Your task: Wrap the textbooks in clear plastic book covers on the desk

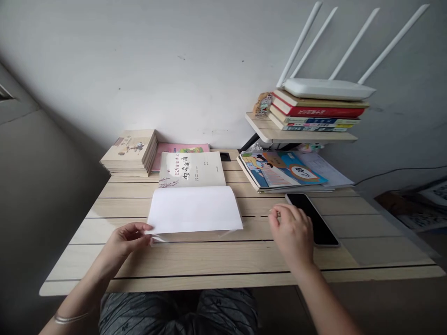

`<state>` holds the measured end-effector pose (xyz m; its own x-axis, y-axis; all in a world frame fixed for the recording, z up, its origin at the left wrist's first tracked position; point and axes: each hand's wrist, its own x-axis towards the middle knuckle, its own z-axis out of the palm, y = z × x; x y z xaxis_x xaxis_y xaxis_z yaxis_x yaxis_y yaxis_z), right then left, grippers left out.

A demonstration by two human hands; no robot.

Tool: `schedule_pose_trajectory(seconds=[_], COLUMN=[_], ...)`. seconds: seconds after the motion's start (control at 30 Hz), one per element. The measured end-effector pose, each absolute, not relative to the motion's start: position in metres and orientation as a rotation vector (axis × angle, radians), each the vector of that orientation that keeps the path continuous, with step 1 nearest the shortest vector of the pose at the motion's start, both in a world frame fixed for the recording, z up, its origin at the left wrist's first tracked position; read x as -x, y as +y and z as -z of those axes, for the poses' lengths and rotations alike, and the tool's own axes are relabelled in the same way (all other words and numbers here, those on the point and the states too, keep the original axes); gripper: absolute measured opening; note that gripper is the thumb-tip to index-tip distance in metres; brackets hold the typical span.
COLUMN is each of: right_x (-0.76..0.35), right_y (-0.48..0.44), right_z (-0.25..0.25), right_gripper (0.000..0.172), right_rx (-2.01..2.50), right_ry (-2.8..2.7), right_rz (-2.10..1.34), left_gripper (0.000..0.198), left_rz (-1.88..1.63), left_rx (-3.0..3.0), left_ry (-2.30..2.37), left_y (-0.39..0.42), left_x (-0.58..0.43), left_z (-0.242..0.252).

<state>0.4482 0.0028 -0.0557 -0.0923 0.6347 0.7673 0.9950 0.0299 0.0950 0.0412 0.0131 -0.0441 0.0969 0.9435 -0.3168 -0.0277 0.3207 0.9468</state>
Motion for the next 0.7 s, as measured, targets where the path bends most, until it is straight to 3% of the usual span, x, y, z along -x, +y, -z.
schedule_pose_trajectory(seconds=[0.3, 0.5, 0.7], right_x=[-0.605, -0.626, -0.638], right_y=[0.071, 0.109, 0.131], right_z=[0.048, 0.004, -0.028], right_gripper=[0.026, 0.026, 0.038], right_rx=[2.124, 2.246, 2.324], right_ry=[-1.482, -1.138, -0.852], right_rz=[0.733, 0.640, 0.705], left_gripper=[0.031, 0.034, 0.034], left_rz=[-0.859, -0.805, -0.791], left_rx=[-1.051, -1.113, -1.138], left_ry=[1.337, 1.349, 1.358], left_y=[0.014, 0.017, 0.017], left_x=[-0.040, -0.034, -0.033], left_z=[0.041, 0.051, 0.054])
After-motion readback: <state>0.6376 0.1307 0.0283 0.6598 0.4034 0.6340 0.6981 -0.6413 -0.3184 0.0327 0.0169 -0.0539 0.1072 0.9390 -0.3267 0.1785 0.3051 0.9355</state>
